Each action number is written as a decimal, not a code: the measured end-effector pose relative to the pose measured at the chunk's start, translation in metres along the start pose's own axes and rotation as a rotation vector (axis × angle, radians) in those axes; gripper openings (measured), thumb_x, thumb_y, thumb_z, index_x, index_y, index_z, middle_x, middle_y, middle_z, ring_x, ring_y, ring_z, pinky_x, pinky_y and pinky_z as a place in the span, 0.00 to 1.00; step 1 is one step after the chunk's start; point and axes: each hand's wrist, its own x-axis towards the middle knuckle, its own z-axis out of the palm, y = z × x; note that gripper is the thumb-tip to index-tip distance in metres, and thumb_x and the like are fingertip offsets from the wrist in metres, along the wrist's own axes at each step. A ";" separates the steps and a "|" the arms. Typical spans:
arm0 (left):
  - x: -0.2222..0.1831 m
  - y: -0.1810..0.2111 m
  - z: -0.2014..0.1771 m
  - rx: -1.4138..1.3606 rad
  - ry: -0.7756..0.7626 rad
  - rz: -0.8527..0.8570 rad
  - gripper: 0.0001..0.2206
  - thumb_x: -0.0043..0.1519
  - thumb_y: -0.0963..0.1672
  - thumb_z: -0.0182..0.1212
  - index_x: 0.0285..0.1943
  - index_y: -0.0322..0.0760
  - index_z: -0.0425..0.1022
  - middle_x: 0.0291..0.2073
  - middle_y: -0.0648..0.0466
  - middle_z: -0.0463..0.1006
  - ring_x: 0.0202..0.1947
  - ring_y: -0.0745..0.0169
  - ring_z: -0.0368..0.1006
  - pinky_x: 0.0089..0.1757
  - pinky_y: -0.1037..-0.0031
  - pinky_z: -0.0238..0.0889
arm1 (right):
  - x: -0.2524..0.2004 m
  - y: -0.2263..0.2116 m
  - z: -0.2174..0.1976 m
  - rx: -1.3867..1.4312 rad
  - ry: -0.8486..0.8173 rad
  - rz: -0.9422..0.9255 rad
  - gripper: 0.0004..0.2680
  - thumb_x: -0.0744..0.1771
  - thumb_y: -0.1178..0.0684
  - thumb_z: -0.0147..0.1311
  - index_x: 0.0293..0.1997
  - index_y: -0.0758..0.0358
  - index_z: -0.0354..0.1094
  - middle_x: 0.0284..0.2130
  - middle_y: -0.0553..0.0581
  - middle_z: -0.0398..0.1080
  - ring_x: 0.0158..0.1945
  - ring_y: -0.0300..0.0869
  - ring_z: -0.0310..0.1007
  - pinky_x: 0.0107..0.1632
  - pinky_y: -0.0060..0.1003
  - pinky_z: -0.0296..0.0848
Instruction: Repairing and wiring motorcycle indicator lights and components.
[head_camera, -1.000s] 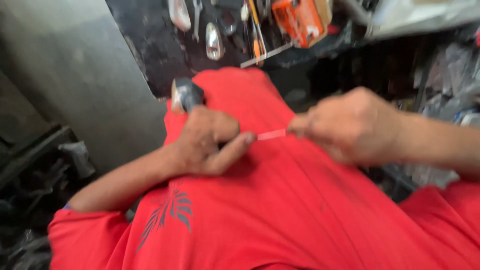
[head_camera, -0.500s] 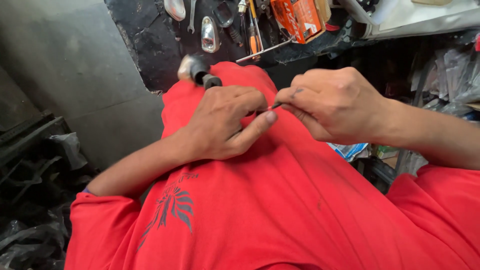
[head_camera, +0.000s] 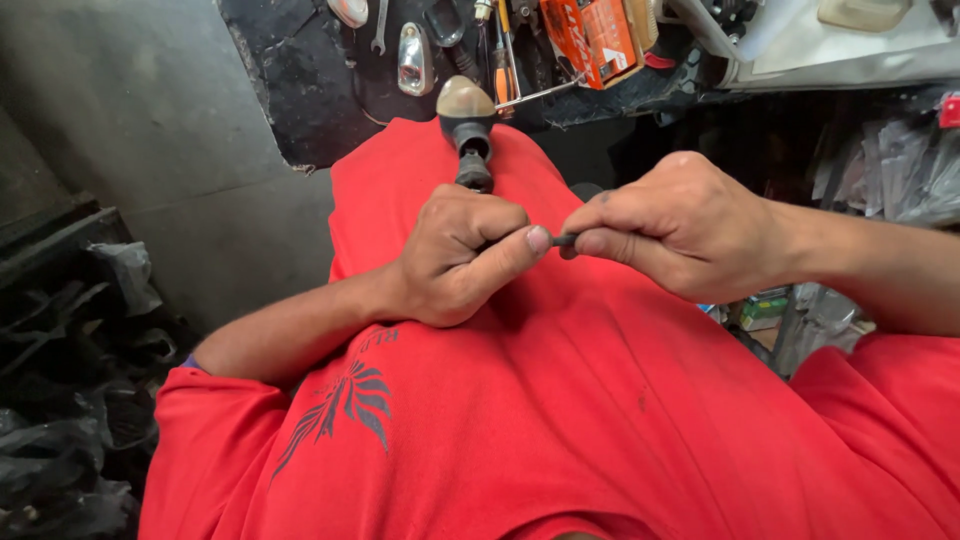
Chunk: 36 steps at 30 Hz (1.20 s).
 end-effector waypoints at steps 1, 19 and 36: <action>0.000 0.000 0.001 0.003 0.003 -0.008 0.19 0.71 0.42 0.55 0.24 0.35 0.61 0.16 0.53 0.60 0.16 0.63 0.55 0.25 0.66 0.48 | -0.002 0.000 -0.001 0.004 -0.021 0.043 0.05 0.67 0.58 0.56 0.45 0.64 0.75 0.25 0.56 0.77 0.24 0.44 0.78 0.26 0.35 0.72; 0.009 -0.007 0.011 -0.024 0.110 0.013 0.20 0.69 0.41 0.57 0.22 0.35 0.58 0.15 0.53 0.57 0.14 0.64 0.51 0.24 0.66 0.45 | -0.001 0.007 -0.036 -0.031 -0.199 0.140 0.06 0.67 0.57 0.55 0.46 0.62 0.75 0.14 0.54 0.68 0.14 0.42 0.69 0.19 0.37 0.64; 0.012 -0.015 0.026 -0.027 0.146 0.011 0.22 0.70 0.43 0.57 0.21 0.34 0.57 0.15 0.53 0.54 0.15 0.65 0.47 0.23 0.66 0.43 | -0.022 0.022 -0.056 -0.151 -0.227 0.060 0.07 0.67 0.57 0.55 0.47 0.64 0.73 0.26 0.54 0.78 0.23 0.45 0.76 0.26 0.37 0.71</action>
